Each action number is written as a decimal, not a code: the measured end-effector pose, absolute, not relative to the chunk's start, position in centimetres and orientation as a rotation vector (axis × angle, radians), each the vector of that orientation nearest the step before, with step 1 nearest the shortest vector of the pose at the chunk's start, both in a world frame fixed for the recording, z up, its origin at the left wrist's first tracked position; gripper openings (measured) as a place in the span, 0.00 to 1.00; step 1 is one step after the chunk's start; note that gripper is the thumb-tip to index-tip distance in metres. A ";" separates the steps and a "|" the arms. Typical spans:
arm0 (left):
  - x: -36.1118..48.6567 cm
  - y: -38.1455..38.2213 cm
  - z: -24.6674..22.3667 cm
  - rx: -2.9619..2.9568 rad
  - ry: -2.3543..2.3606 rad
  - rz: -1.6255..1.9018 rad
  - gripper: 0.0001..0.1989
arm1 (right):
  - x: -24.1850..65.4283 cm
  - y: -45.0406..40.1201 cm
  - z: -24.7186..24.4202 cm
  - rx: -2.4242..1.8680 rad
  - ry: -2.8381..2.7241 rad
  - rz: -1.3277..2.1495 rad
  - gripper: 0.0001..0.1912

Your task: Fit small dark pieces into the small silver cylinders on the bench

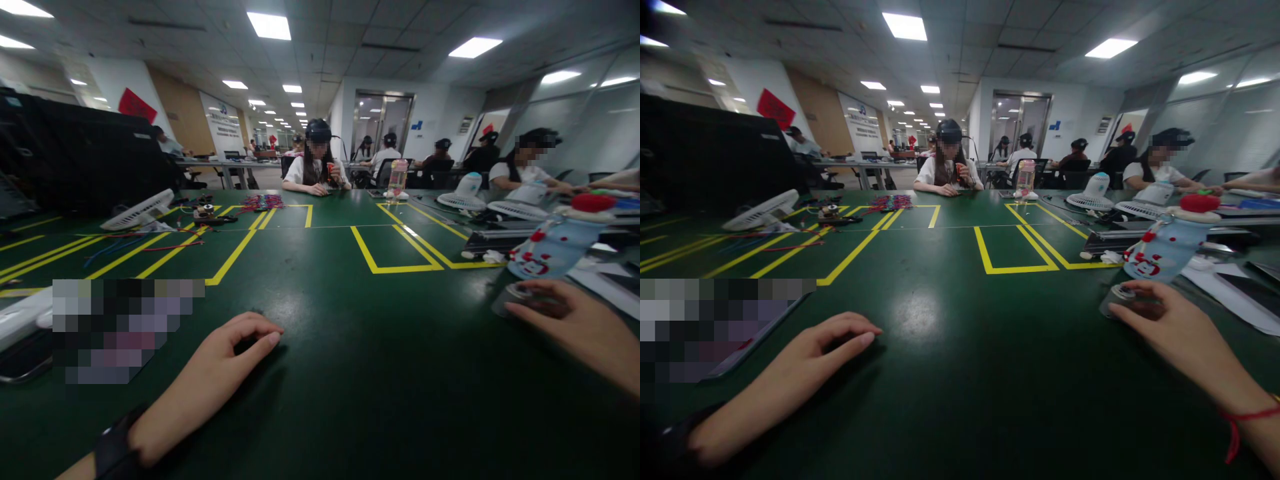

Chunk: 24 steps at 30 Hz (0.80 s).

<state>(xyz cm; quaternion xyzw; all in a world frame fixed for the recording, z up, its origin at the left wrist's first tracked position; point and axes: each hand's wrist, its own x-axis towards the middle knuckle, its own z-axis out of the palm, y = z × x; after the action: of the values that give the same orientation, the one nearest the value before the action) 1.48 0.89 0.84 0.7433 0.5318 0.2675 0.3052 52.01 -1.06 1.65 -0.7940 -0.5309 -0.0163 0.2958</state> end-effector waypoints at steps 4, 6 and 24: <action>1.5 1.1 0.4 2.006 1.398 0.694 0.12 | 46.6 -0.8 1.4 -1.882 -1.525 0.135 0.27; 1.6 1.1 0.4 2.022 1.392 0.690 0.13 | 41.8 -0.8 1.6 -1.647 -1.715 0.255 0.25; 8.9 0.0 3.6 2.189 1.103 0.873 0.09 | 28.0 -0.8 -0.9 -1.054 -1.977 0.766 0.30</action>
<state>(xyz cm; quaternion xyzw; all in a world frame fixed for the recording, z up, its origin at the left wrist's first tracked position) 8.85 0.03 3.63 0.8109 0.4084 0.3234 0.2665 28.00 -0.80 -0.87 -0.4123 -0.7733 0.2994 0.3772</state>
